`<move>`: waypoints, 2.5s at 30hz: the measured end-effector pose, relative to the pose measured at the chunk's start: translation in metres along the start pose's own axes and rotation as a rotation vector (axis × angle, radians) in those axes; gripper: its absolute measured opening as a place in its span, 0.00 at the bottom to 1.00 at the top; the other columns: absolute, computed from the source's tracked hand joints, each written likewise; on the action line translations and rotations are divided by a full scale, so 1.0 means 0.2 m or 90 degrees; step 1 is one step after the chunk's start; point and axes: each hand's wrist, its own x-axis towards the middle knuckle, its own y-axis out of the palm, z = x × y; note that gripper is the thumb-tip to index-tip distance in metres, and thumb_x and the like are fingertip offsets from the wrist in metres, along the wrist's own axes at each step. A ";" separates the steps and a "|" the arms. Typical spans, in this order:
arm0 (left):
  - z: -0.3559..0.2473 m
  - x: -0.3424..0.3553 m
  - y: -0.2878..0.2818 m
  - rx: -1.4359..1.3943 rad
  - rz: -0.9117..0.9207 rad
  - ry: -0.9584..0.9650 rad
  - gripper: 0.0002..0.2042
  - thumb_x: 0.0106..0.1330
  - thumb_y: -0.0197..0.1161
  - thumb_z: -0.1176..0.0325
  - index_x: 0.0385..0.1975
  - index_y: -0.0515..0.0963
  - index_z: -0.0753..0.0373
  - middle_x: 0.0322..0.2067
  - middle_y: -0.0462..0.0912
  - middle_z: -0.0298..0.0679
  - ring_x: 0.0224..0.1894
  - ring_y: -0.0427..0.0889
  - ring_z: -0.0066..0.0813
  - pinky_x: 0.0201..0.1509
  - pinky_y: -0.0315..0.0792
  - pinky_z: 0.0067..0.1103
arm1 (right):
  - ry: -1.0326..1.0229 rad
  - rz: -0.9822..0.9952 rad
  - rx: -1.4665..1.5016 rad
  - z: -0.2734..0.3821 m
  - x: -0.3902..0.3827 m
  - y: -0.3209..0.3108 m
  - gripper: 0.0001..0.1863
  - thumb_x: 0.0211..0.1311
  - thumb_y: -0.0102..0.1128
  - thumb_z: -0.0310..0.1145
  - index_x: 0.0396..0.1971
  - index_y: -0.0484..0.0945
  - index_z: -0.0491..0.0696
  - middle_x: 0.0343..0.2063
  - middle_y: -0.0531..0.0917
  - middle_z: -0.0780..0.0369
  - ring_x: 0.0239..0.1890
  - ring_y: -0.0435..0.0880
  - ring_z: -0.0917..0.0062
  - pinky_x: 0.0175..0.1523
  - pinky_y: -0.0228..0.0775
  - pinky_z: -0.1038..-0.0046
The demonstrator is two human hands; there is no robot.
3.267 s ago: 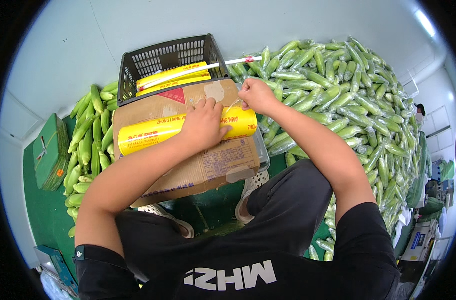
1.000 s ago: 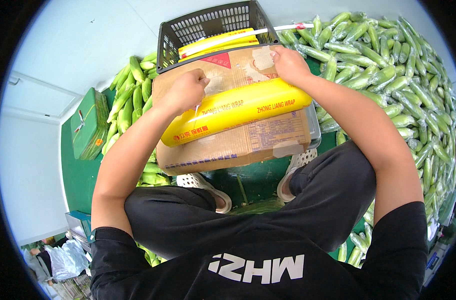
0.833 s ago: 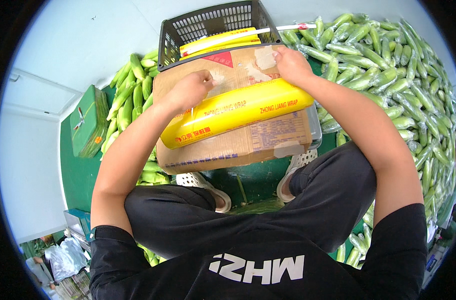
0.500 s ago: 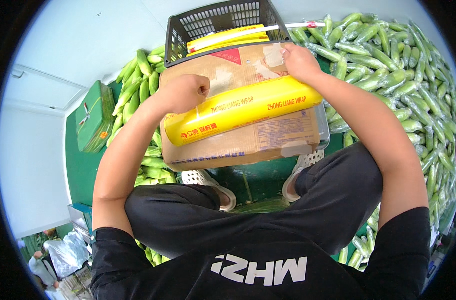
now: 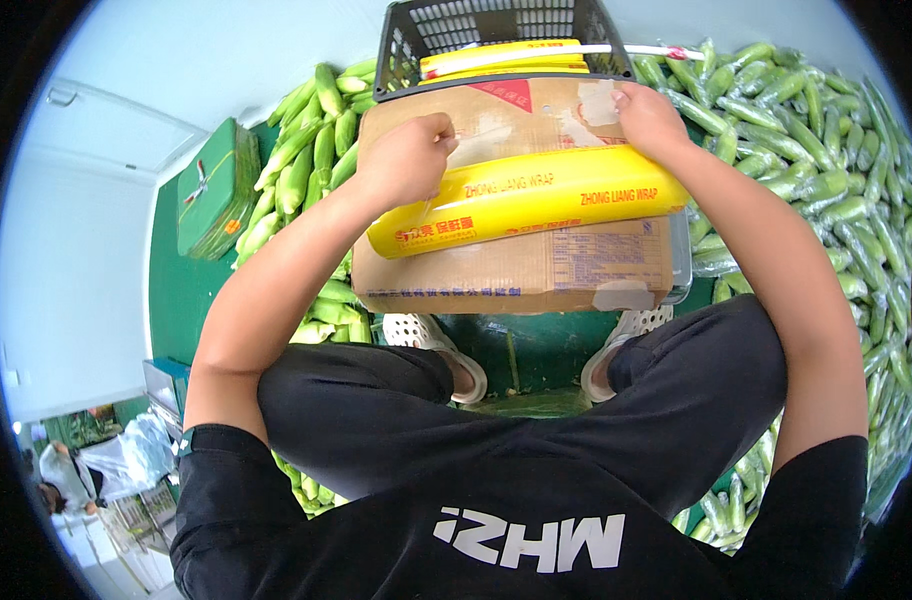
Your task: The person sits on the floor and wraps individual green vegetables in plastic film. They pull a sheet of film from a roll, place a vegetable on it, and wrap it tightly by hand before setting it aside.
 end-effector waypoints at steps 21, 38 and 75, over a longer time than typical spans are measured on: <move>0.01 -0.16 -0.12 0.116 0.062 -0.033 0.09 0.74 0.57 0.68 0.34 0.76 0.69 0.23 0.81 0.37 0.24 0.84 0.25 0.29 0.80 0.23 | -0.013 0.012 -0.044 -0.01 0.00 0.00 0.19 0.76 0.49 0.42 0.51 0.82 0.45 0.49 0.85 0.47 0.53 0.83 0.50 0.60 0.74 0.53; 0.13 -0.08 -0.15 -0.176 0.159 -0.139 0.10 0.72 0.63 0.66 0.49 0.76 0.60 0.25 0.74 0.31 0.26 0.73 0.21 0.27 0.71 0.22 | -0.003 0.015 -0.046 -0.01 0.01 0.00 0.19 0.75 0.49 0.43 0.49 0.83 0.45 0.50 0.85 0.48 0.54 0.83 0.50 0.59 0.73 0.52; 0.03 -0.38 -0.20 0.324 0.247 0.089 0.08 0.60 0.59 0.72 0.34 0.84 0.63 0.28 0.86 0.48 0.38 0.86 0.48 0.44 0.79 0.38 | -0.072 -0.019 -0.053 -0.02 -0.01 0.03 0.19 0.74 0.49 0.41 0.44 0.84 0.44 0.46 0.86 0.47 0.51 0.84 0.49 0.57 0.74 0.51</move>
